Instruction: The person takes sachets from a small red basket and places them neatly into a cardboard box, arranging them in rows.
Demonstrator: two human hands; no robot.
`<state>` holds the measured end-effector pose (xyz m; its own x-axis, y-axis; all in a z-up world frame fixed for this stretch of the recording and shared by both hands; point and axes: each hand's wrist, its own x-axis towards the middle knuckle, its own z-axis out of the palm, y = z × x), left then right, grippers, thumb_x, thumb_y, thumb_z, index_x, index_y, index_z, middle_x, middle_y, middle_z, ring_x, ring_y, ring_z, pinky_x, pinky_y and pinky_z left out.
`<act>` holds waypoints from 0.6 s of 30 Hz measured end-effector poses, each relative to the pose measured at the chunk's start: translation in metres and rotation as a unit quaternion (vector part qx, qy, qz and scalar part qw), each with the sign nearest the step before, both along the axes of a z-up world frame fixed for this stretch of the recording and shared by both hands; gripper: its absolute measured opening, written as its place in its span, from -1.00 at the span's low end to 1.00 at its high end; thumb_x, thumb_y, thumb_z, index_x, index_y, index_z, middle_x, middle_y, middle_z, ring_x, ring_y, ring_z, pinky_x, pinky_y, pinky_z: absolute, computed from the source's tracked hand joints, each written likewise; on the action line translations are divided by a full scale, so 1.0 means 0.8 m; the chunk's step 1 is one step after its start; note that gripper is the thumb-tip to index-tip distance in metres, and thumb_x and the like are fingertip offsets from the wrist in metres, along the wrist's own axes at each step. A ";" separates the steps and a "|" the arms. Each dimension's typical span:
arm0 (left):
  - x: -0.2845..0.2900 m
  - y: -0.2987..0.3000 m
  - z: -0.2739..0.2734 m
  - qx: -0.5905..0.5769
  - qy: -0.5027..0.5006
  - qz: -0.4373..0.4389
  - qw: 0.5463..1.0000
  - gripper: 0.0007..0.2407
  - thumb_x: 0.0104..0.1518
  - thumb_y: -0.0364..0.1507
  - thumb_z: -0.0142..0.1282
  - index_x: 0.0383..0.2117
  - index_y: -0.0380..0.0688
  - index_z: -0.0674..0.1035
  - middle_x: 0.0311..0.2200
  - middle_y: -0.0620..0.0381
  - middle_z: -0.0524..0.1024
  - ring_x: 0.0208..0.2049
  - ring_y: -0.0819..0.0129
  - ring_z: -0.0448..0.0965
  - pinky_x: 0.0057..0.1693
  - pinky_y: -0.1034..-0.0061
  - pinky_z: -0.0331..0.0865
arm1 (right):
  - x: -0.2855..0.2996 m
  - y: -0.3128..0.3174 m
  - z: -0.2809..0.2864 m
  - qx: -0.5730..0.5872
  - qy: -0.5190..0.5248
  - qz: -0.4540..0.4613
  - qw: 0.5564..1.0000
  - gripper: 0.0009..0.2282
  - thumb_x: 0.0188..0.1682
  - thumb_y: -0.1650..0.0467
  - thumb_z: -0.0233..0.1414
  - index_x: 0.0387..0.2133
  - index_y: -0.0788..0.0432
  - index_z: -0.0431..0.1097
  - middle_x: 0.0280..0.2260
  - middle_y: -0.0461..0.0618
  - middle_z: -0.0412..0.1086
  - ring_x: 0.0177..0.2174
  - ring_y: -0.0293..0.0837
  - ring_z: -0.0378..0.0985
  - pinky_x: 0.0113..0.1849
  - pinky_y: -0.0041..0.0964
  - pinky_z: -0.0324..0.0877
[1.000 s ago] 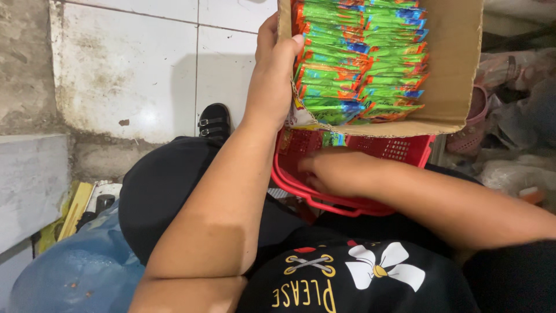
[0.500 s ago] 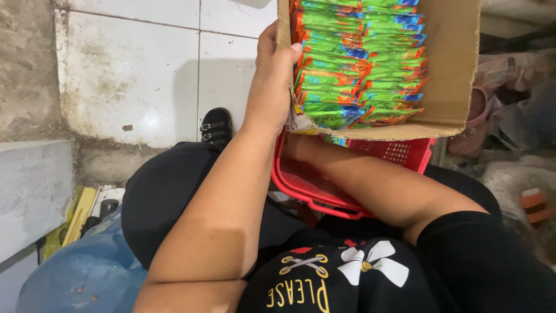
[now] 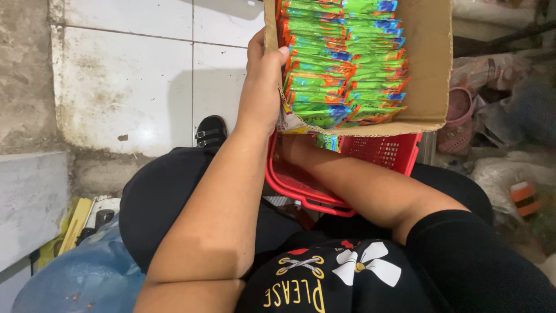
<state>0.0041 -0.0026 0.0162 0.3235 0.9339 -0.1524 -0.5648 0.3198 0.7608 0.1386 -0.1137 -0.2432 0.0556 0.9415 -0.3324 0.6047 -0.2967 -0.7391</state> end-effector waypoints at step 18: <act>0.000 -0.001 0.001 0.005 0.003 0.009 1.000 -0.45 0.19 -0.34 -0.01 0.30 -0.32 0.21 0.19 -0.12 0.33 0.22 0.18 0.36 0.33 0.33 0.23 | -0.021 0.003 0.097 -0.168 -0.347 0.198 0.901 -0.31 -0.29 0.17 0.24 0.14 0.22 0.27 0.09 0.19 0.33 0.08 0.14 0.36 0.03 0.02 0.30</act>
